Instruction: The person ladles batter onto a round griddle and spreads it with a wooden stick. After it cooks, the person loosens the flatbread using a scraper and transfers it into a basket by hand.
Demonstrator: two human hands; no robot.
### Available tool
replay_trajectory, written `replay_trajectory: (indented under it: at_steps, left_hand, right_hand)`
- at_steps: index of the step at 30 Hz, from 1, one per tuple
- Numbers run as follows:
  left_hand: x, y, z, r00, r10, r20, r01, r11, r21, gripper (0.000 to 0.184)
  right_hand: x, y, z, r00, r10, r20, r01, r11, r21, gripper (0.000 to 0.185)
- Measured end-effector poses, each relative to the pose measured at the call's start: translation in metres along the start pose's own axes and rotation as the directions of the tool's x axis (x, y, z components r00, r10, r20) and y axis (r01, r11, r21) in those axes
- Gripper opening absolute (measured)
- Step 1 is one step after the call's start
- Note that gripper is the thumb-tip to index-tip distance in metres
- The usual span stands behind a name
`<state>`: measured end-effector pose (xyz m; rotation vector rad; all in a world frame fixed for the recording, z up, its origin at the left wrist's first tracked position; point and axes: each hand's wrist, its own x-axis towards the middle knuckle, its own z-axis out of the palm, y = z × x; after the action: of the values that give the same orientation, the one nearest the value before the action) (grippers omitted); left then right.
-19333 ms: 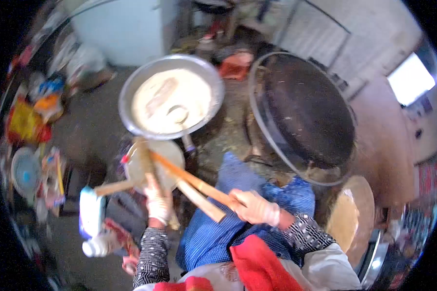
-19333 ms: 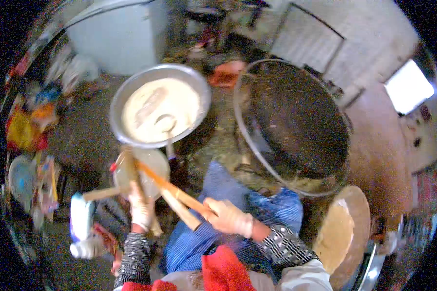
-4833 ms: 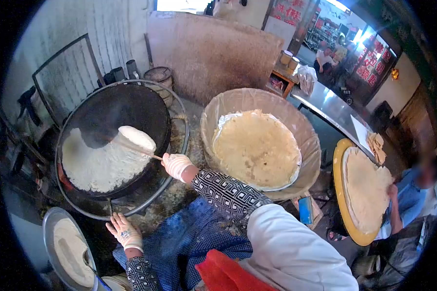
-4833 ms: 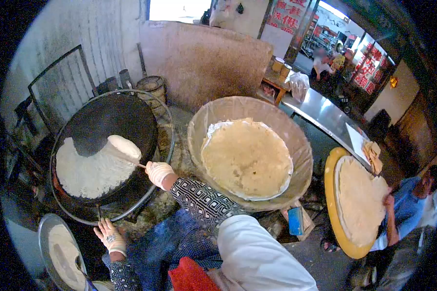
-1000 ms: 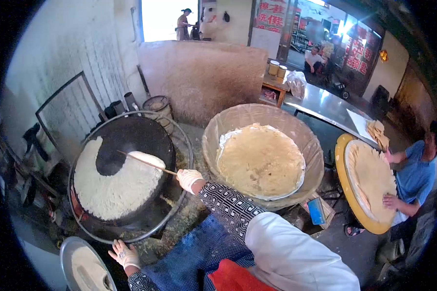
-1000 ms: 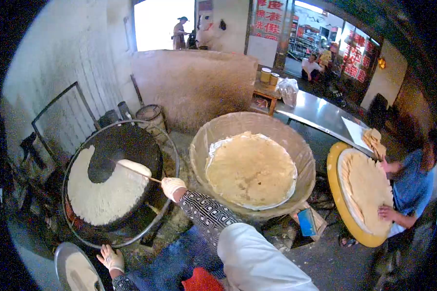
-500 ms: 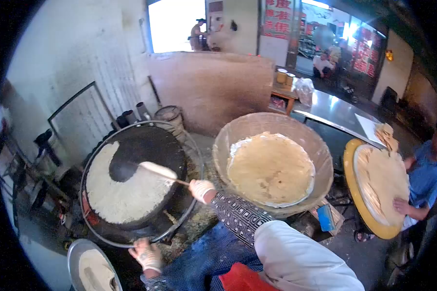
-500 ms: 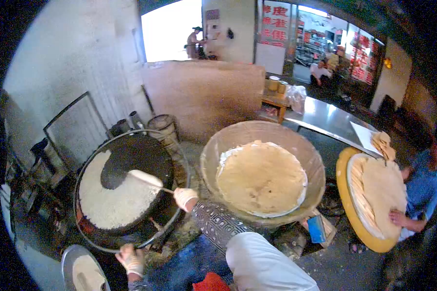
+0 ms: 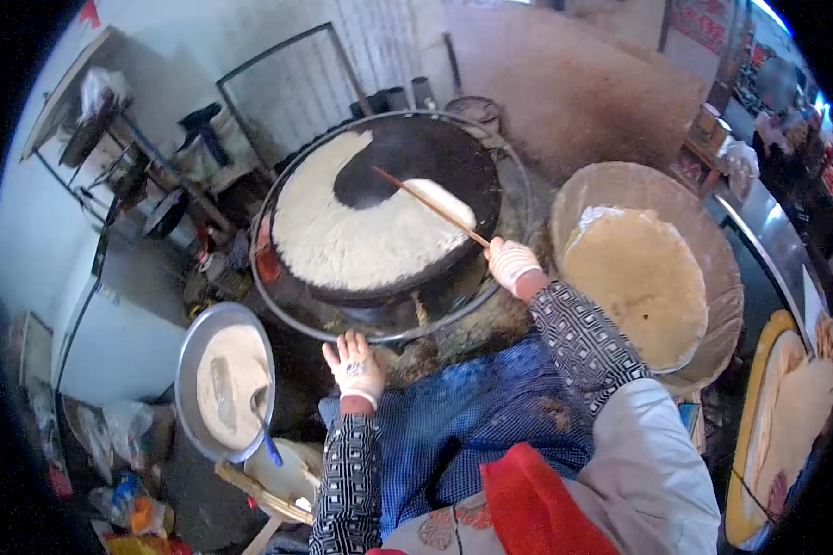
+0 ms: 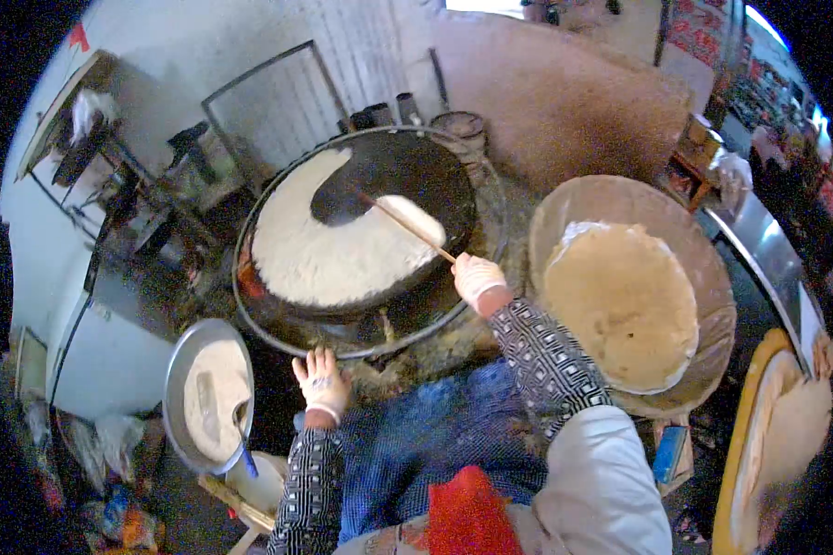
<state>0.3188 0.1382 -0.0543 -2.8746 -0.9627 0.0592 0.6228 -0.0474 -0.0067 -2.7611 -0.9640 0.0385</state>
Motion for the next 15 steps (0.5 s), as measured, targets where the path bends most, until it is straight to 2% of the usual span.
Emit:
replay_trajectory:
  at_steps: [2,4,5,8,9,11,12,14,15]
  left_hand:
    - [0.003,-0.006,0.012,0.999,0.006,-0.039,-0.007,1.000,-0.019,0.062]
    - [0.006,-0.011,0.021,0.999,-0.010,-0.040,0.010,1.000,-0.005,0.061]
    - [0.007,-0.012,0.019,1.000,-0.020,-0.023,0.020,1.000,0.002,0.061]
    - [0.011,-0.020,0.018,0.999,-0.041,0.017,0.041,0.999,0.010,0.062]
    - [0.011,-0.021,0.015,0.997,-0.060,0.046,0.060,0.998,0.012,0.062]
    - [0.015,-0.020,0.010,0.988,-0.105,0.111,0.101,0.994,0.037,0.063]
    - [0.013,-0.019,0.009,0.993,-0.102,0.058,0.100,0.995,0.025,0.058]
    - [0.015,-0.023,0.017,0.992,-0.121,0.019,0.121,0.993,0.006,0.057]
    - [0.015,-0.025,0.018,0.993,-0.121,0.011,0.121,0.993,0.012,0.057]
  right_hand:
    - [0.005,0.012,0.019,0.997,-0.068,0.021,0.069,0.997,-0.029,0.031]
    - [0.013,0.024,0.017,0.995,0.090,0.051,-0.090,0.996,0.007,0.032]
    - [0.017,0.025,0.018,0.998,0.058,-0.019,-0.058,0.998,0.005,0.032]
    - [0.002,0.009,0.019,1.000,0.007,-0.008,-0.006,0.997,0.071,0.032]
    - [-0.013,0.002,0.008,0.997,-0.053,0.050,0.045,0.989,0.143,0.033]
    - [-0.031,0.003,0.023,0.977,-0.170,0.132,0.168,0.985,0.030,0.034]
    - [-0.032,0.012,0.039,0.964,-0.209,0.165,0.215,0.977,-0.015,0.034]
    - [-0.009,0.041,0.062,0.994,-0.039,0.104,0.040,0.999,-0.007,0.032]
    - [0.001,0.047,0.053,0.974,-0.220,0.057,0.226,0.919,-0.324,0.031]
